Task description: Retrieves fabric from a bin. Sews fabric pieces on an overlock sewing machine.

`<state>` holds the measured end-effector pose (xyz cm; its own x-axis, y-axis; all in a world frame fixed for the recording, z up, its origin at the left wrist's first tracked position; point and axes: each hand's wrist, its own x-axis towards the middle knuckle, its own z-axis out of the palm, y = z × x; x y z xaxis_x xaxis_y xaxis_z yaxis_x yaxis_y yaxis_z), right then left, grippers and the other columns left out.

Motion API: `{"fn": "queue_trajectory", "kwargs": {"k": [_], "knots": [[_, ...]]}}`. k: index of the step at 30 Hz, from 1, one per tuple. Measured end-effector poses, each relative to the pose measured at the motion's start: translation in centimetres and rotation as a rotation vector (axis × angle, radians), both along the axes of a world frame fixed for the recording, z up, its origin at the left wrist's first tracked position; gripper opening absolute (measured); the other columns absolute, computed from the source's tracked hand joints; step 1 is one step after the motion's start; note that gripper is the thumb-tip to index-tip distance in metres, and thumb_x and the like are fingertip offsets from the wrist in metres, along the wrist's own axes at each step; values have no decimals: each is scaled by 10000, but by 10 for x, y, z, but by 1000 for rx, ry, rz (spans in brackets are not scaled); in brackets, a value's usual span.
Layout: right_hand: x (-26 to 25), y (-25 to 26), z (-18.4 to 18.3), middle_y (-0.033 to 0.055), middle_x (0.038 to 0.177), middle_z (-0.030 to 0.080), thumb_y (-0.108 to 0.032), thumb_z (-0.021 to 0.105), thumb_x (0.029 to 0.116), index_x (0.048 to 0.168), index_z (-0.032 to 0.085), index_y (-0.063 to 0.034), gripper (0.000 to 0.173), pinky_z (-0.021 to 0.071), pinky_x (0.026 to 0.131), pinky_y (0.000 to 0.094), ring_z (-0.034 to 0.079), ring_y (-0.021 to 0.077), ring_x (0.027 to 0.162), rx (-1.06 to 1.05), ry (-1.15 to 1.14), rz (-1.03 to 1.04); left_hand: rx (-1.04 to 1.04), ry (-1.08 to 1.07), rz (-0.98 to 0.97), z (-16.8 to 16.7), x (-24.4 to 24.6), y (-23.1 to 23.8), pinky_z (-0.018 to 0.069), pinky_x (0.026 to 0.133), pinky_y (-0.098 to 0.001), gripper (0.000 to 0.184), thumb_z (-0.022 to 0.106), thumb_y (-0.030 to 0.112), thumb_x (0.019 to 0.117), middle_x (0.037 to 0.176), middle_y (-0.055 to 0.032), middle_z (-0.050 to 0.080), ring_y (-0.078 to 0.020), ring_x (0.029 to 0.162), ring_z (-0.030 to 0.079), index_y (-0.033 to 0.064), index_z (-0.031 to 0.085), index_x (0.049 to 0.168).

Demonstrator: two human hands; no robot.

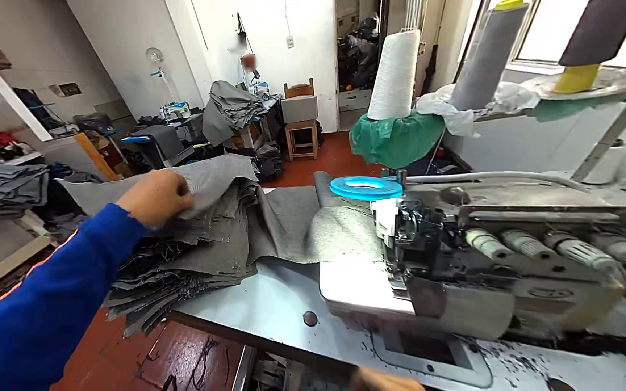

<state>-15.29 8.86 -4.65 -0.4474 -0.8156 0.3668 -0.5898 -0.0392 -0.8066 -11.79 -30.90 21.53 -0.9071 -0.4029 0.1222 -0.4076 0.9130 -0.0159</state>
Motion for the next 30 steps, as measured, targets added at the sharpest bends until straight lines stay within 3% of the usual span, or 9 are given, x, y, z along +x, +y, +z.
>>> {"fn": "queue_trajectory", "kwargs": {"k": [3,5,7,9,12,14,19,24,30], "knots": [[-2,-52,-2,226,1353,618,-356,866,784,1456,457,80,900,591,918,403,691,242,1107,-104,-157,155,364,-43,-277,-21,9,97,490,548,-367,129,653,112,985,641,-43,603,-154,561,569,45,690,881],[11,-85,4,241,1521,475,-292,936,650,1537,315,109,1154,507,1077,391,574,254,1322,-189,-369,126,769,-27,-393,-57,-2,145,535,494,-262,158,558,70,1024,625,-30,642,-93,510,618,23,658,910],[30,-108,15,159,1247,681,-121,884,720,1324,561,108,722,542,1013,316,660,144,1155,-276,-640,-106,1052,46,-385,-101,-18,179,604,552,-281,168,529,73,1060,688,-66,688,-130,567,689,-1,625,944],[40,-121,15,113,1049,717,-53,723,891,1157,653,96,312,549,925,252,673,66,1001,-335,-790,-360,941,185,-431,-142,-29,192,612,646,-280,126,593,94,1035,789,-37,720,-108,668,708,25,657,950],[52,-100,-5,89,1046,720,-103,630,969,1175,642,76,273,558,938,267,677,52,1009,-311,-809,-337,392,333,-871,-194,-32,168,475,1113,-399,274,596,169,984,1308,-59,692,-192,1287,607,82,743,1197],[59,-63,-14,42,893,719,-128,589,996,1051,676,48,203,579,824,276,687,37,854,-201,-795,-258,214,337,-981,-215,-20,156,385,1204,-444,400,480,306,1064,1461,-47,608,-231,1440,483,131,662,1375],[7,79,6,41,876,745,-162,555,1036,1090,723,-17,228,641,689,335,730,119,747,33,-164,-562,84,513,-827,-227,-4,162,459,1097,-502,593,418,569,1043,1410,-85,647,-285,1351,571,138,670,1364],[-115,205,98,205,933,724,-157,537,1045,1116,710,15,253,550,791,615,710,369,854,363,290,-1254,29,640,-811,-219,-54,176,509,622,-490,586,499,609,935,828,-130,652,-327,762,647,58,677,846],[-244,216,83,331,1221,649,-198,653,1001,1236,690,14,319,437,1000,711,600,518,1189,830,71,-1174,24,682,-872,-230,-64,174,540,816,-483,643,406,649,984,1051,-132,734,-321,961,690,98,738,980]]}}
